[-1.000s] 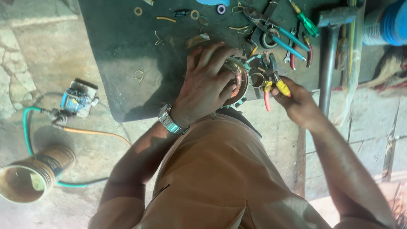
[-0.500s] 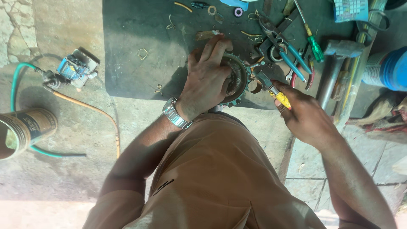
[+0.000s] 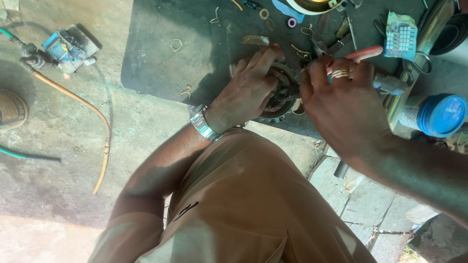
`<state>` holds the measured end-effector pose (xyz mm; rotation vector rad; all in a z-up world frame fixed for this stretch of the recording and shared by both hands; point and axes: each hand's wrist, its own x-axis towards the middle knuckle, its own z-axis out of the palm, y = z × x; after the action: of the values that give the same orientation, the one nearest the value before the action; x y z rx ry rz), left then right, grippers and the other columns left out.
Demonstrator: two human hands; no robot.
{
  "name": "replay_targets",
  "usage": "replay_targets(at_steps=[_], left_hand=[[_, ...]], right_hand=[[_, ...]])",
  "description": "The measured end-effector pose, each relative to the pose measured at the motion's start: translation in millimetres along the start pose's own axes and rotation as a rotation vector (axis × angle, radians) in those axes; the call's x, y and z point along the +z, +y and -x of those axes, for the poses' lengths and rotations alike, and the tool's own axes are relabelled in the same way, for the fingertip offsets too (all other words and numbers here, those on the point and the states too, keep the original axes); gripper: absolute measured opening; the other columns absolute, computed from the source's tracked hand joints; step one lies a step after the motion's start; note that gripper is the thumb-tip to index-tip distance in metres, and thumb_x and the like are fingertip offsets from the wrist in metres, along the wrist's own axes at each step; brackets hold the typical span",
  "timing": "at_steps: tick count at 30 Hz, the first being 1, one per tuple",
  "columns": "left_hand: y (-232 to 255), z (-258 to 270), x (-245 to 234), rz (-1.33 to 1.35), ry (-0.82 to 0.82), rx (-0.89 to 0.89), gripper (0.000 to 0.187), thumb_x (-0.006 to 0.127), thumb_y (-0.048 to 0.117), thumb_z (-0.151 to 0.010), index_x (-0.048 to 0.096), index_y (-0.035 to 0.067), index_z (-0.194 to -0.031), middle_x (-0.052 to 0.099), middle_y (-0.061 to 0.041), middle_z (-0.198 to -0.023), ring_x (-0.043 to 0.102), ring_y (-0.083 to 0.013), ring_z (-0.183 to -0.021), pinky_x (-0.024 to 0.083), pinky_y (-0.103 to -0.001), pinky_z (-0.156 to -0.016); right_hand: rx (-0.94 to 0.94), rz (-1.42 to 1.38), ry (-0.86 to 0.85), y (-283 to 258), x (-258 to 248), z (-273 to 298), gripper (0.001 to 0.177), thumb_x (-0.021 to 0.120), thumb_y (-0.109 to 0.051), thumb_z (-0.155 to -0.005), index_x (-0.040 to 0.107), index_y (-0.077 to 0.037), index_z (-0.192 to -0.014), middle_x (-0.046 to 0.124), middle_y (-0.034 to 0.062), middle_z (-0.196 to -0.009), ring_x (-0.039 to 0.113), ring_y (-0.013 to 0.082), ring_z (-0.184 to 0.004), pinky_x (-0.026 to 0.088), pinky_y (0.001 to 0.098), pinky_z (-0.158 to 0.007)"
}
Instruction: The person uses pliers and a hammer to adjust and secure parts of a cylindrical electrical component on a cluttered workbench. They repeatedly reposition the component and apply force with the tools to manipulate internal elements.
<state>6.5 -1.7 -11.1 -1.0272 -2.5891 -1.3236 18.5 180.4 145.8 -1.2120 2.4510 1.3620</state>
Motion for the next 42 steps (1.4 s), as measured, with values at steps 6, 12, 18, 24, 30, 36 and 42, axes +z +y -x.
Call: replay_targets(at_steps=[6, 12, 18, 24, 30, 36, 42], left_hand=[[2.9, -3.6, 0.6, -0.027, -0.005, 0.035, 0.006, 0.071, 0.003, -0.079, 0.070, -0.003, -0.080, 0.043, -0.020, -0.147, 0.040, -0.0340, -0.145, 0.043, -0.050, -0.101], [1.3, -0.6, 4.6, -0.059, -0.019, 0.029, 0.014, 0.068, 0.000, -0.084, 0.072, -0.003, -0.097, 0.039, -0.020, -0.155, 0.035, -0.0352, -0.150, 0.041, -0.051, -0.109], [0.0, -1.1, 13.2, -0.019, 0.007, 0.036, 0.024, 0.068, 0.005, -0.086, 0.075, -0.001, -0.108, 0.039, -0.021, -0.154, 0.035, -0.0362, -0.148, 0.038, -0.053, -0.112], [0.2, -0.4, 14.9, -0.066, 0.021, 0.028, 0.014, 0.067, 0.005, -0.093, 0.071, -0.004, -0.103, 0.041, -0.020, -0.154, 0.039, -0.0344, -0.149, 0.041, -0.049, -0.115], [5.8, -9.4, 10.0, -0.006, 0.133, -0.072, 0.030, 0.068, 0.009, -0.088, 0.070, -0.001, -0.116, 0.050, -0.018, -0.144, 0.063, -0.0321, -0.113, 0.050, -0.044, -0.097], [-0.9, -34.6, 23.8, -0.313, 0.023, -0.150, 0.024, 0.061, 0.034, -0.101, 0.069, 0.013, -0.093, 0.067, -0.003, -0.084, 0.068, -0.0233, -0.077, 0.048, -0.041, -0.073], [-5.2, -32.9, 24.0, -0.250, 0.060, -0.157, 0.029, 0.060, 0.041, -0.100, 0.071, 0.016, -0.089, 0.067, -0.002, -0.074, 0.067, -0.0213, -0.066, 0.050, -0.041, -0.068]], right_hand=[[-0.130, 0.096, -0.266, -3.6, -31.0, -29.8, 0.050, 0.055, -0.036, -0.090, 0.069, 0.003, -0.118, 0.062, 0.0218, -0.107, 0.062, 0.0309, -0.089, 0.048, 0.0457, -0.070], [-0.239, 0.118, -0.391, -15.2, -31.2, -45.9, 0.046, 0.056, -0.034, -0.090, 0.071, 0.004, -0.112, 0.060, 0.0264, -0.106, 0.059, 0.0340, -0.087, 0.047, 0.0455, -0.061], [-0.337, 0.156, -0.452, -10.0, -32.6, -60.7, 0.042, 0.059, -0.028, -0.096, 0.078, 0.007, -0.108, 0.067, 0.0231, -0.096, 0.056, 0.0242, -0.083, 0.042, 0.0390, -0.058], [-0.493, 0.199, -0.510, -0.2, -34.8, -63.0, 0.044, 0.057, -0.033, -0.095, 0.069, 0.006, -0.109, 0.069, 0.0242, -0.087, 0.060, 0.0326, -0.088, 0.044, 0.0471, -0.063], [-0.354, -0.049, -0.627, -2.6, -25.4, -67.3, 0.027, 0.078, -0.016, -0.076, 0.077, 0.004, -0.093, 0.070, 0.0204, -0.085, 0.068, 0.0316, -0.072, 0.051, 0.0459, -0.056], [-0.349, -0.222, -0.680, 5.6, -13.7, -74.1, 0.019, 0.079, -0.008, -0.077, 0.075, 0.000, -0.093, 0.073, 0.0128, -0.084, 0.071, 0.0285, -0.072, 0.057, 0.0505, -0.058], [-0.354, -0.552, -0.829, 24.1, 28.0, -66.3, 0.014, 0.071, -0.022, -0.092, 0.075, -0.009, -0.097, 0.073, 0.0074, -0.080, 0.069, 0.0195, -0.071, 0.061, 0.0378, -0.064]])
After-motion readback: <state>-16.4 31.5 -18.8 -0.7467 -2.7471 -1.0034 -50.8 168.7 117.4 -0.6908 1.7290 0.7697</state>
